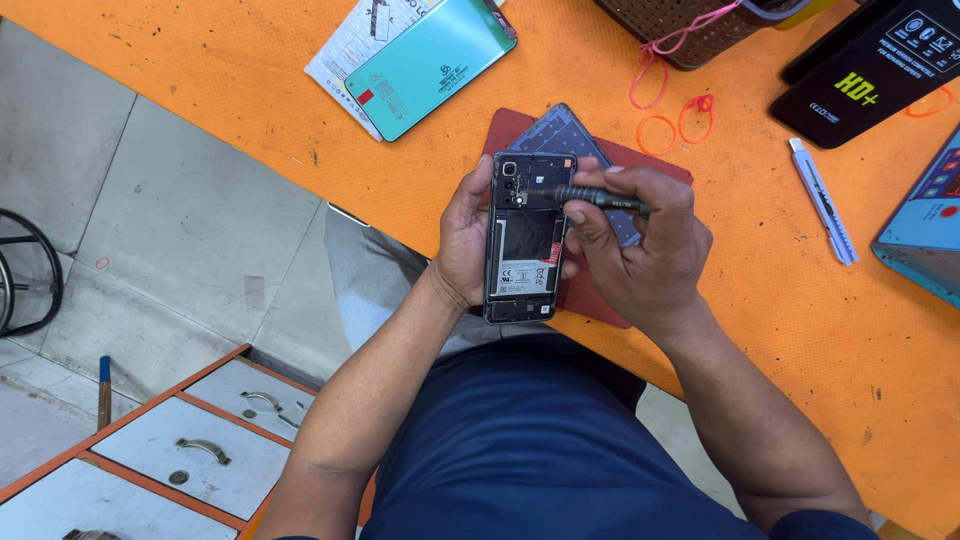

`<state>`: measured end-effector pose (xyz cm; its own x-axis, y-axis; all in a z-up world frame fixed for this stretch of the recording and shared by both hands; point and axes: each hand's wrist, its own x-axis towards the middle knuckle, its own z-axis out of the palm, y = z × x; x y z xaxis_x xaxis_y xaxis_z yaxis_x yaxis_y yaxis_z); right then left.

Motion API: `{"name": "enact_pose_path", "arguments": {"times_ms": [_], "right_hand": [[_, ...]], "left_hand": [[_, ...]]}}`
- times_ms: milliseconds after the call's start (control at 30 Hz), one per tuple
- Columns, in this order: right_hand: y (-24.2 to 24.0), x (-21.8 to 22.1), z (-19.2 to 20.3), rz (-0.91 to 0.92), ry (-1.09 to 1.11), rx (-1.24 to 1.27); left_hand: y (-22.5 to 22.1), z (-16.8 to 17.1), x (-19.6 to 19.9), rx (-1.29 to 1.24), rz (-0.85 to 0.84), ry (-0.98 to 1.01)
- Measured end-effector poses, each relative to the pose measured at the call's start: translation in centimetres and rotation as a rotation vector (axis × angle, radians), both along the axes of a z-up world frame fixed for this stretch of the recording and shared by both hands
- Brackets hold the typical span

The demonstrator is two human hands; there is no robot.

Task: The person disassembles a mobile phone using a screwdriver to remove internal screws and carefully prying apart the internal components.

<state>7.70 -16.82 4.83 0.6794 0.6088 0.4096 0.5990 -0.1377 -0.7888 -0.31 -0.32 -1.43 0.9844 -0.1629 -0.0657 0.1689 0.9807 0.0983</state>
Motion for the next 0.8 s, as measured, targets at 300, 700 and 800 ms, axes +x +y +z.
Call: {"name": "enact_pose_path", "arguments": {"times_ms": [300, 700, 800], "right_hand": [[-1.9, 2.2, 0.6, -0.121, 0.06, 0.048], [-6.9, 6.3, -0.5, -0.267, 0.002, -0.92], [-6.5, 4.9, 0.1, -0.348, -0.184, -0.822]], "left_hand": [[0.3, 0.4, 0.0, -0.153, -0.087, -0.06], [0.3, 1.2, 0.3, -0.048, -0.067, -0.056], [0.3, 1.3, 0.1, -0.053, -0.06, -0.055]]}}
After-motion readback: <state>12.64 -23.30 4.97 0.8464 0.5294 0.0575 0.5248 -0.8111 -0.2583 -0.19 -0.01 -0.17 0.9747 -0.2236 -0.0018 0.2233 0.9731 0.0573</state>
